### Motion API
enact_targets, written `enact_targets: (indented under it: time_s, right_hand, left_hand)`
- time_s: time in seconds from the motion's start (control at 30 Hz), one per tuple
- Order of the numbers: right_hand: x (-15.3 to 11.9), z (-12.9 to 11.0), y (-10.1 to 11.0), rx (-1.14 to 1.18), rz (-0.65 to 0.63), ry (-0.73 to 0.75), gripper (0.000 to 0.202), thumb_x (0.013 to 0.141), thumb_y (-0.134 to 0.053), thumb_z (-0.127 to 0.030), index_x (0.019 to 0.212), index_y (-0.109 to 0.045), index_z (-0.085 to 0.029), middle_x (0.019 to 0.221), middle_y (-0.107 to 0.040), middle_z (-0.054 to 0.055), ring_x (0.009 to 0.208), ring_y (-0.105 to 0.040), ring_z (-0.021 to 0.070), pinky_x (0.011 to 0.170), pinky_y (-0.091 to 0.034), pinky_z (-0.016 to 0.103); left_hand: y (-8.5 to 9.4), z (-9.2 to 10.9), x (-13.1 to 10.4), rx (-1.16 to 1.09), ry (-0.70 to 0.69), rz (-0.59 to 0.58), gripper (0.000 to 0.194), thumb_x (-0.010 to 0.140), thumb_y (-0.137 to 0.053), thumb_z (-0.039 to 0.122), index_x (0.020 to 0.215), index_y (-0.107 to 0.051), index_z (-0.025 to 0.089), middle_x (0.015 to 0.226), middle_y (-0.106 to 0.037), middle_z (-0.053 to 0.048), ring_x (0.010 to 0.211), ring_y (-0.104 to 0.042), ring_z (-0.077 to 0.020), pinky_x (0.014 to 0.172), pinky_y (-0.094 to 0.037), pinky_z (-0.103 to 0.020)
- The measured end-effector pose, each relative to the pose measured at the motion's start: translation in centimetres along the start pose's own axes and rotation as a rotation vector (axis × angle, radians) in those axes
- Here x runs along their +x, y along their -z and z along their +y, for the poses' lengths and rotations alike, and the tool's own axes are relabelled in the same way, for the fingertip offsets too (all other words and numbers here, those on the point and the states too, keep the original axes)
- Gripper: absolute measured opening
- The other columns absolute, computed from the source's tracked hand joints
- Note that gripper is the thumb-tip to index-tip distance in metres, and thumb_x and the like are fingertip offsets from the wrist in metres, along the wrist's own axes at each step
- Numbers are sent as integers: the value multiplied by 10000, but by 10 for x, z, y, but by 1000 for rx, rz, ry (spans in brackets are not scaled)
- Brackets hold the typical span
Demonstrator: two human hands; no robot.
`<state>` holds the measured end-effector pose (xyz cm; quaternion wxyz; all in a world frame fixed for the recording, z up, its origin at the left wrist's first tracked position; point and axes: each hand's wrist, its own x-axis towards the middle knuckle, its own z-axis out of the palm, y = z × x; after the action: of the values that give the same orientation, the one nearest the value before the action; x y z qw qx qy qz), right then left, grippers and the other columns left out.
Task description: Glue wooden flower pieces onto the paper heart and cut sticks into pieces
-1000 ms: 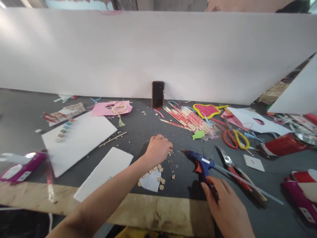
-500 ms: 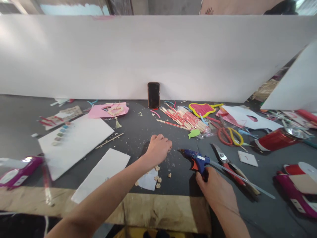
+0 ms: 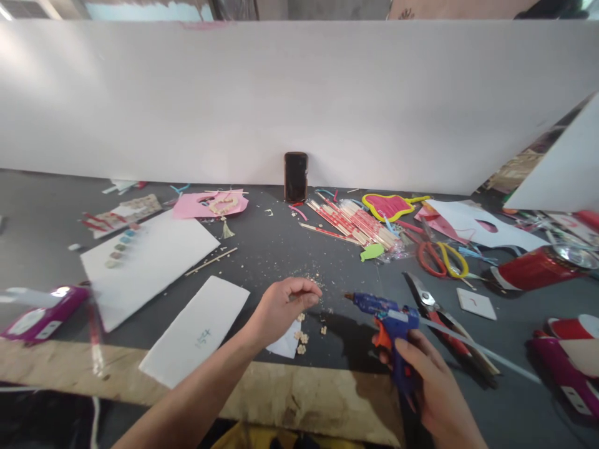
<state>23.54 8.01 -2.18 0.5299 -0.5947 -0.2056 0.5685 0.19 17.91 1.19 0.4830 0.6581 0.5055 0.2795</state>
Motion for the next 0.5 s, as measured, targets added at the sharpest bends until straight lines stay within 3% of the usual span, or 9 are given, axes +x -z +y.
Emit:
enact_targets:
  time_s: [0.1, 0.23, 0.5]
  right_hand:
    - [-5, 5, -7, -46, -68, 18, 384, 576, -759, -371, 877, -618, -178, 758, -693, 57, 494, -570, 147, 422, -405, 240]
    - [-18, 6, -22, -47, -105, 41, 452, 664, -712, -432, 1023, -554, -207, 813, -695, 55, 430, -506, 100, 404, -358, 225]
    - [-36, 0, -39, -131, -56, 218, 389, 792, -577, -476, 1081, -469, -240, 826, -673, 32, 599, -589, 146, 518, -433, 260]
  left_hand:
    - [-3, -4, -4, -162, 78, -8, 197, 772, -591, 340, 866, -669, 186, 752, -674, -18, 667, -586, -145, 611, -442, -234]
    - [-7, -6, -9, -272, 101, 2, 209, 753, -623, 342, 863, -684, 174, 793, -684, -38, 714, -586, -150, 646, -443, -235]
    - [-10, -6, -14, -412, 85, 48, 149, 746, -646, 306, 777, -688, 167, 740, -641, -23, 686, -535, -132, 631, -413, -235]
